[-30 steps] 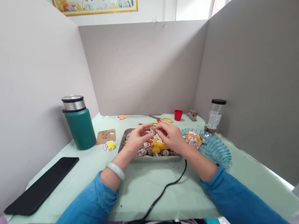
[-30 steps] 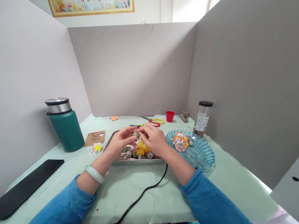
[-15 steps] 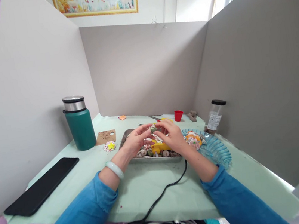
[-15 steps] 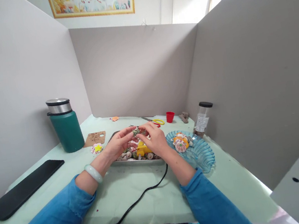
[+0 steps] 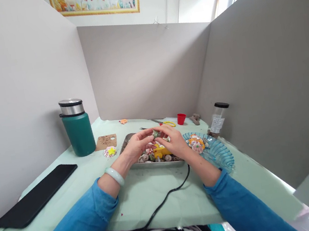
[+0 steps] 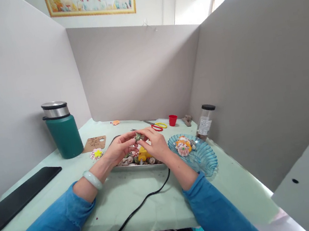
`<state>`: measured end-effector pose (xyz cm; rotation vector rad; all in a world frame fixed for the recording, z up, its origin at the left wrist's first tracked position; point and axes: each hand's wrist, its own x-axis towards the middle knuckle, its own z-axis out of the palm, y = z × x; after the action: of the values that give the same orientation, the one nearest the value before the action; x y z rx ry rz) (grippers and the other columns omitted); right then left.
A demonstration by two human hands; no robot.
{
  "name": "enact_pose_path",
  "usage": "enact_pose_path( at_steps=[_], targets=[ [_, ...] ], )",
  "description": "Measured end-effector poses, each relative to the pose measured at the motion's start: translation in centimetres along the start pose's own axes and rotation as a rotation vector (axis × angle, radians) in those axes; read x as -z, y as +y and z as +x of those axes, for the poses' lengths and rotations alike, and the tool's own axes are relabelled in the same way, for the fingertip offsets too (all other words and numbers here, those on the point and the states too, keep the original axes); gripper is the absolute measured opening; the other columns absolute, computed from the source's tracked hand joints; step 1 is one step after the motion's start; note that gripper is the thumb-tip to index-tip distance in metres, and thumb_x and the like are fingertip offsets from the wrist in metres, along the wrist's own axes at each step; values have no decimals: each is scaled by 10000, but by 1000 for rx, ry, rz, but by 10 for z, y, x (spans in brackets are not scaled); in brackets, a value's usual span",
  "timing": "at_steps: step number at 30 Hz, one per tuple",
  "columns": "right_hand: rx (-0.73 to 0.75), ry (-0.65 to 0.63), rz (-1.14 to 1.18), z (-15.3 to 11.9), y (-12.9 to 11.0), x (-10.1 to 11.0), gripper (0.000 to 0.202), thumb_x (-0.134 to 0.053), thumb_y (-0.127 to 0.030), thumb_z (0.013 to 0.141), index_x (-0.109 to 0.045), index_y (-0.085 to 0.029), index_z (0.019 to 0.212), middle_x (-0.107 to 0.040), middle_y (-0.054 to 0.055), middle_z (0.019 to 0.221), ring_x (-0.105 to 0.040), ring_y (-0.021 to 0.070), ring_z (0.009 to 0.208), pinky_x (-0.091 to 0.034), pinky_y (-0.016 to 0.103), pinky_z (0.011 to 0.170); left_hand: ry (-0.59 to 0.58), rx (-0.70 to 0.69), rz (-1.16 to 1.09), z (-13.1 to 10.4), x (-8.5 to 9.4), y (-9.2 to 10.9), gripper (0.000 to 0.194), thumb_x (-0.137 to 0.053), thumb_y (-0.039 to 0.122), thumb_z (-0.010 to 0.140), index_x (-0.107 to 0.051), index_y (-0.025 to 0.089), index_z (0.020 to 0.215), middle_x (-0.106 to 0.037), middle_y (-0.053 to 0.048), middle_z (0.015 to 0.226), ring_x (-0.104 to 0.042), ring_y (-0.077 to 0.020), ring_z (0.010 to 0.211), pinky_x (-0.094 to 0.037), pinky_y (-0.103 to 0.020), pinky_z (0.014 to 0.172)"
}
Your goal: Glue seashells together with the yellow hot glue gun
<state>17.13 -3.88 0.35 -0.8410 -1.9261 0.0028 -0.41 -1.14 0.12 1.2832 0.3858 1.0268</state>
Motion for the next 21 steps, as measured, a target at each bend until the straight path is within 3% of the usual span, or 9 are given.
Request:
enact_pose_path(
  at_steps=[5, 12, 21],
  targets=[
    [-3, 10, -60, -1, 1, -2, 303, -594, -248, 836, -576, -232, 1138, -600, 66, 1031, -586, 167, 795, -493, 326, 768, 23, 18, 14, 0, 1, 0, 376, -750, 218, 707, -668, 159, 1070, -644, -103, 1084, -637, -152, 804, -549, -274, 670],
    [-1, 23, -120, -1, -1, -5, 299, -598, -262, 827, -577, -234, 1124, -613, 56, 1019, -582, 176, 843, -479, 331, 803, 58, 23, 31, 2, 5, -3, 329, -745, 270, 712, -689, 160, 1018, -679, -55, 848, -630, -133, 673, -546, -277, 626],
    [17, 6, -106, -2, 1, -4, 308, -593, -227, 819, -570, -227, 1127, -599, 71, 1039, -574, 189, 859, -476, 339, 801, 11, -1, 72, 1, 0, -1, 358, -726, 288, 732, -681, 159, 1063, -670, -92, 1014, -620, -128, 732, -532, -274, 672]
  ],
)
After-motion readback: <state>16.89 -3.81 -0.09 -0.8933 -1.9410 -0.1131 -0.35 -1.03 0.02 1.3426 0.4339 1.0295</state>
